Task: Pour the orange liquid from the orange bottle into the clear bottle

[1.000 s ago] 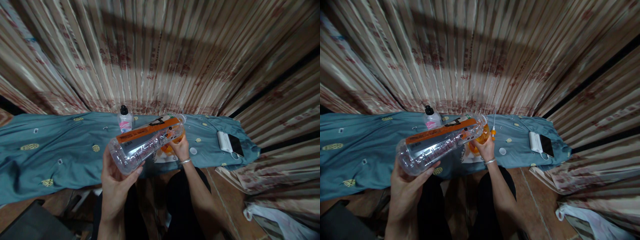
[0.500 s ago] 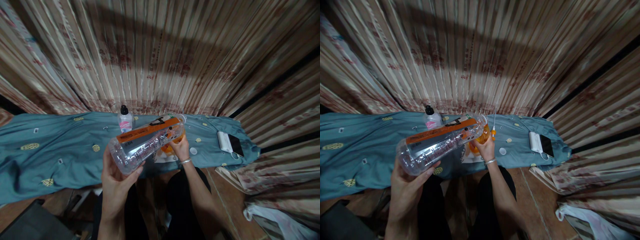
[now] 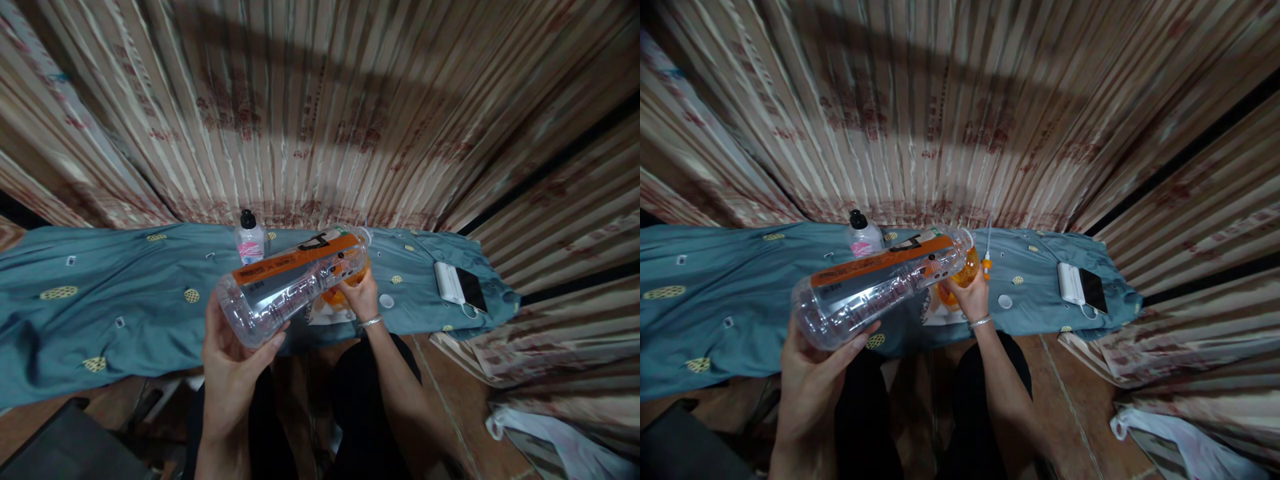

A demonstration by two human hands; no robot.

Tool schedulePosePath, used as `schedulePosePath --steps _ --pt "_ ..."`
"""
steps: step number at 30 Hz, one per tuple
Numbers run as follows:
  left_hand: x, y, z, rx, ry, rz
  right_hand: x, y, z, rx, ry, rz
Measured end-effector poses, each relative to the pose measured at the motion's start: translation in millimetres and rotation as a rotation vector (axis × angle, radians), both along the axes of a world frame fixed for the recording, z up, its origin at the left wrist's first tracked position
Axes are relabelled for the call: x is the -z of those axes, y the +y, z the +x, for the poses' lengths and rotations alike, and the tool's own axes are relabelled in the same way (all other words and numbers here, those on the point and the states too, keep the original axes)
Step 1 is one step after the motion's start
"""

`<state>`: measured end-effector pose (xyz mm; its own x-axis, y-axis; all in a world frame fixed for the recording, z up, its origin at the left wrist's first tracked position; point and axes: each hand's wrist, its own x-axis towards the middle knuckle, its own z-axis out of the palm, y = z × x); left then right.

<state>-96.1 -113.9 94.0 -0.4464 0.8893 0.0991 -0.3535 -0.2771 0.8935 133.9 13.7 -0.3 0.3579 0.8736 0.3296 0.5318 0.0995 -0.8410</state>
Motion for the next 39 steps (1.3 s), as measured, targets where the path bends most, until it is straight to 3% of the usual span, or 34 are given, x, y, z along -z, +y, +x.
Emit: schedulePosePath --steps 21,39 --pt "1.0 -0.7 0.5 -0.006 0.039 -0.036 2.3 1.7 0.2 0.006 0.006 -0.007" --pt "1.7 0.4 -0.3 -0.001 -0.002 0.025 1.7 1.6 0.0 0.001 0.004 -0.012"
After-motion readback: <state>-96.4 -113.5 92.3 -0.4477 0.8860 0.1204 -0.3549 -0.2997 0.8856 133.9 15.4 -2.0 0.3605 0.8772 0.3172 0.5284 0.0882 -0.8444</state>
